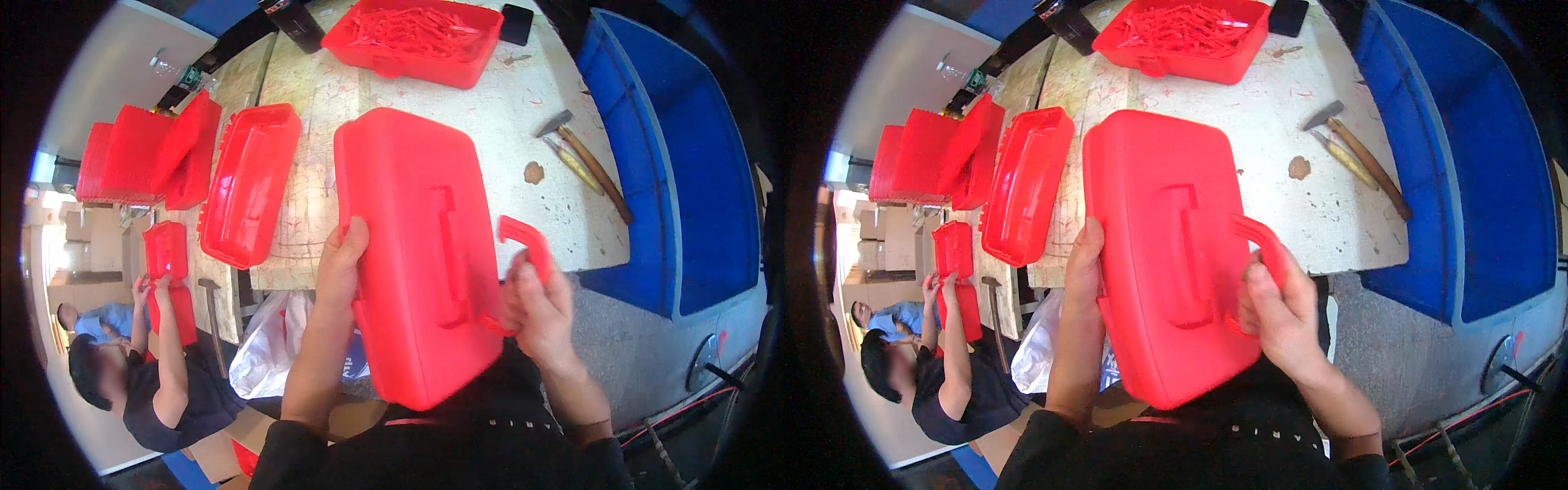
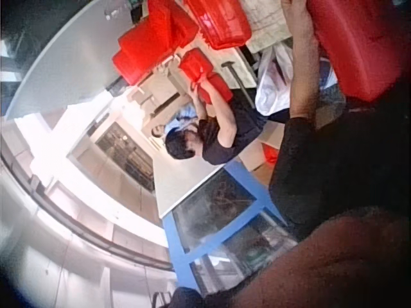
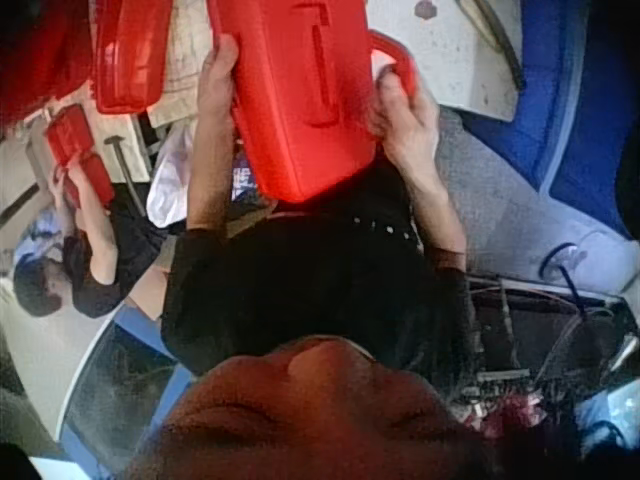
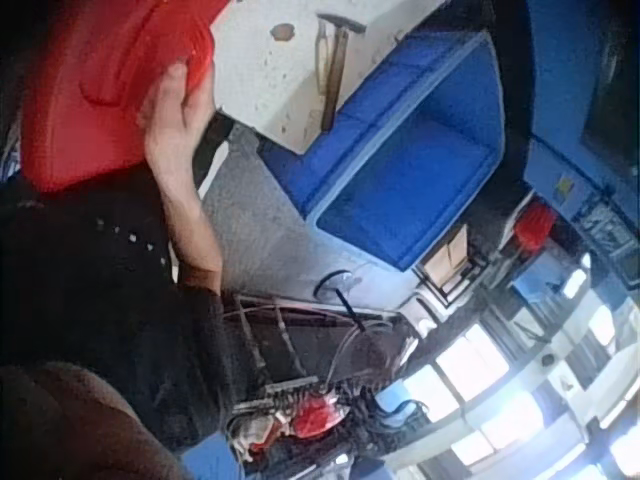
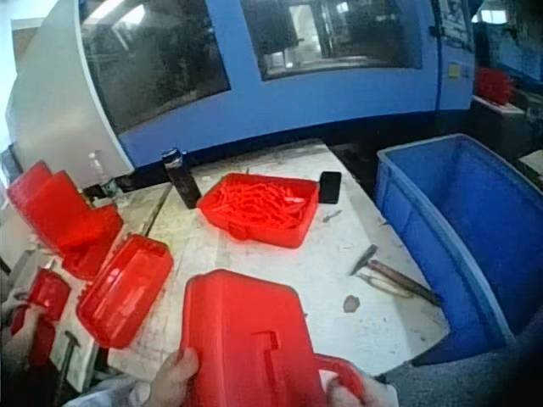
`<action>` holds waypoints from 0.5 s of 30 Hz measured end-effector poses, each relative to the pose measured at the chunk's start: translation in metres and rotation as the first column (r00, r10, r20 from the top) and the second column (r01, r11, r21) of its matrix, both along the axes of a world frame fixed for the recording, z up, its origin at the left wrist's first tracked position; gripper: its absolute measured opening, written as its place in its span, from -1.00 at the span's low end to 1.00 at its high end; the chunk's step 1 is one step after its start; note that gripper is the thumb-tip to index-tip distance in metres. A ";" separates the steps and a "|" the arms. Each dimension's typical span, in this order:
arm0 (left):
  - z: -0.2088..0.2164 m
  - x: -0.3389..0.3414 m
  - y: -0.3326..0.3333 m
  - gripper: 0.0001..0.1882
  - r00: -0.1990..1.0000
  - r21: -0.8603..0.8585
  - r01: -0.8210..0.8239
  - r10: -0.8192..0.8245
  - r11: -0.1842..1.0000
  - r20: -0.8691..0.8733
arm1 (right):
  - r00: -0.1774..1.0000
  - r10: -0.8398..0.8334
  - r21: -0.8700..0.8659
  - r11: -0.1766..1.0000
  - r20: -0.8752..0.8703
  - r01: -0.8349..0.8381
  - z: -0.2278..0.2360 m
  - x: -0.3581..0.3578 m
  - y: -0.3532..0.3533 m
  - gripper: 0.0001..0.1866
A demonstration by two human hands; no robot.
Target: The person repeatedly assembles red plastic containers by snapping lids onto bases and inserting small red fasteners. They handle multiple containers one at a time, flip them to check fit, and place finished units into a blue bin.
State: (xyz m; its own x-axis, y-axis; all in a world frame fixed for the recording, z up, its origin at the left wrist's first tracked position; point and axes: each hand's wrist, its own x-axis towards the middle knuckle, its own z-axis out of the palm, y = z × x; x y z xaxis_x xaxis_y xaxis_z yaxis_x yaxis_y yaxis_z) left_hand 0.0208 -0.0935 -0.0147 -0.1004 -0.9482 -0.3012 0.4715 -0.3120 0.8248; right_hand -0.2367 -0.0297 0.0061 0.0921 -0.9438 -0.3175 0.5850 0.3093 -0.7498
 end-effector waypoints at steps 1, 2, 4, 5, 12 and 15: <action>0.004 -0.005 0.001 -0.57 0.996 0.021 -0.006 0.004 1.000 0.093 | 0.999 0.034 0.037 0.999 0.021 -0.035 -0.006 0.004 -0.002 -0.83; 0.007 -0.010 0.002 -0.57 0.992 0.000 0.029 -0.029 1.000 0.121 | 0.997 0.017 0.107 0.994 0.081 -0.025 -0.011 0.005 -0.003 -0.84; 0.015 -0.018 0.008 -0.58 0.993 0.031 0.063 -0.065 0.998 0.099 | 1.000 0.015 0.146 0.989 -0.016 -0.012 -0.015 0.006 -0.004 -0.84; 0.017 -0.022 0.012 -0.58 0.997 0.063 0.064 -0.067 0.996 0.045 | 0.999 0.031 0.207 0.978 -0.043 -0.021 -0.015 0.005 -0.005 -0.85; 0.018 -0.037 0.030 -0.61 0.993 0.088 0.114 -0.116 0.990 0.021 | 0.998 -0.054 0.200 0.978 -0.019 0.056 -0.005 0.010 0.015 -0.86; 0.018 -0.039 0.036 -0.63 0.992 0.085 0.120 -0.123 0.989 0.025 | 0.994 -0.102 0.208 0.972 -0.027 0.105 -0.013 0.012 0.019 -0.86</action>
State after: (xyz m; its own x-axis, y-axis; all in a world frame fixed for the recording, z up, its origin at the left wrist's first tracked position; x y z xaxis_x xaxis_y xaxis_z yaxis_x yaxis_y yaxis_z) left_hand -0.0179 -0.0578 0.0036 -0.2031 -0.9012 -0.3828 0.4009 -0.4332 0.8072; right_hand -0.2252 -0.0102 -0.0074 -0.0091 -0.8606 -0.5093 0.6107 0.3985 -0.6843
